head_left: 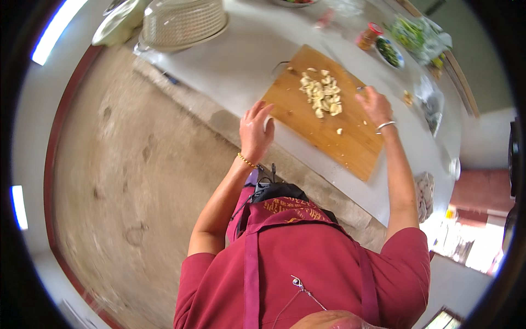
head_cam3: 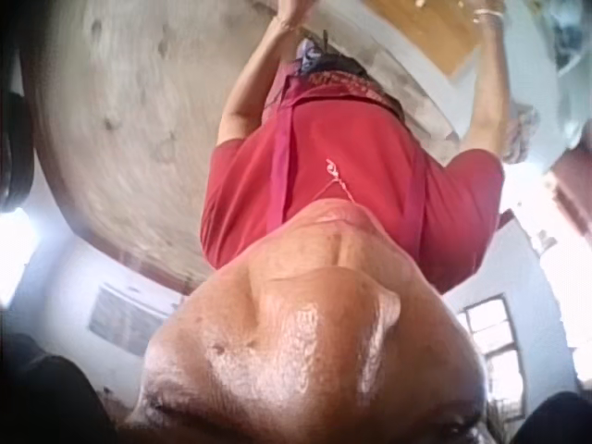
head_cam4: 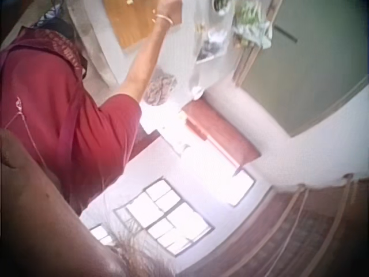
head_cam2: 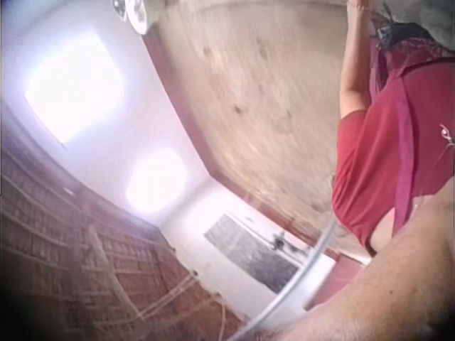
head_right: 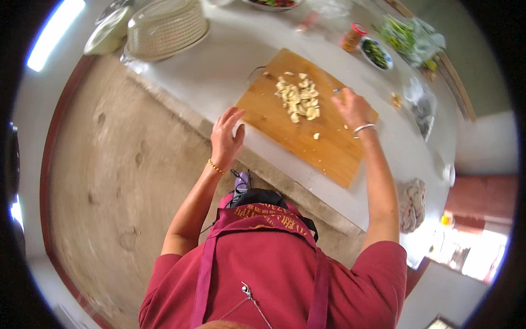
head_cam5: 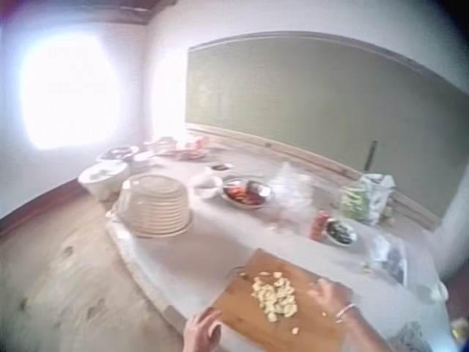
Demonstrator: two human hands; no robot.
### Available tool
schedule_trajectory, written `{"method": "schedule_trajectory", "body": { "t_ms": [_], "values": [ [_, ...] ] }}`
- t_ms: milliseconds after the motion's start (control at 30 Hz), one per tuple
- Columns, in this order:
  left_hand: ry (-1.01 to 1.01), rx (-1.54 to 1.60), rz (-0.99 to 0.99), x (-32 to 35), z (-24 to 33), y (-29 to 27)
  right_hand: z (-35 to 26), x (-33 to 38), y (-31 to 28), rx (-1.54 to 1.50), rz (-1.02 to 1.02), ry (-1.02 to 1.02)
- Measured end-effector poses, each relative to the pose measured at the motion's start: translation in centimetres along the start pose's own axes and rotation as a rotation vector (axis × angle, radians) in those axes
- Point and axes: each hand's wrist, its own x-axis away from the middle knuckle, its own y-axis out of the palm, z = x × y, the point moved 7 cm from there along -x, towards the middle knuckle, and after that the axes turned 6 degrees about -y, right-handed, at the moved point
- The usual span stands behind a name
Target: The person chops garlic on a cutting board, then moves to an outdoor wok to stir-fry the garlic. They add a dark liquid seasoning and diced red peppers, stirring continuously.
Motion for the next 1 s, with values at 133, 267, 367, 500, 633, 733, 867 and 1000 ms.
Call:
{"method": "schedule_trajectory", "body": {
  "t_ms": [133, 267, 367, 500, 633, 733, 867, 1000],
  "values": [
    [0.055, 0.051, -0.036, -2.7, 0.9, 2.4, -1.6, 2.9, 1.0, -0.045, -0.055, -0.053],
    [0.125, 0.06, -0.111, -6.5, 1.2, 5.5, -3.5, 5.8, -1.7, -0.251, -0.079, 0.114],
    [0.156, -0.009, -0.169, -9.4, 1.3, 8.9, -4.3, 8.8, -2.2, -0.637, -0.079, 0.367],
    [0.228, -0.198, -0.188, -9.3, 0.8, 13.3, -6.4, 11.1, -2.1, -0.992, -0.03, 0.543],
    [0.262, -0.011, -0.327, -8.6, 2.5, 15.3, -7.2, 10.9, -1.0, -0.934, -0.035, 0.621],
    [0.25, 0.092, -0.405, -7.2, 3.5, 14.8, -7.0, 10.4, -0.2, -0.858, -0.146, 0.649],
    [0.327, 0.142, -0.393, -6.7, 3.6, 14.5, -7.6, 9.4, 1.2, -0.592, -0.161, 0.538],
    [0.353, 0.207, -0.367, -6.3, 3.3, 14.1, -7.9, 9.9, 1.5, -0.597, -0.117, 0.536]
  ]
}}
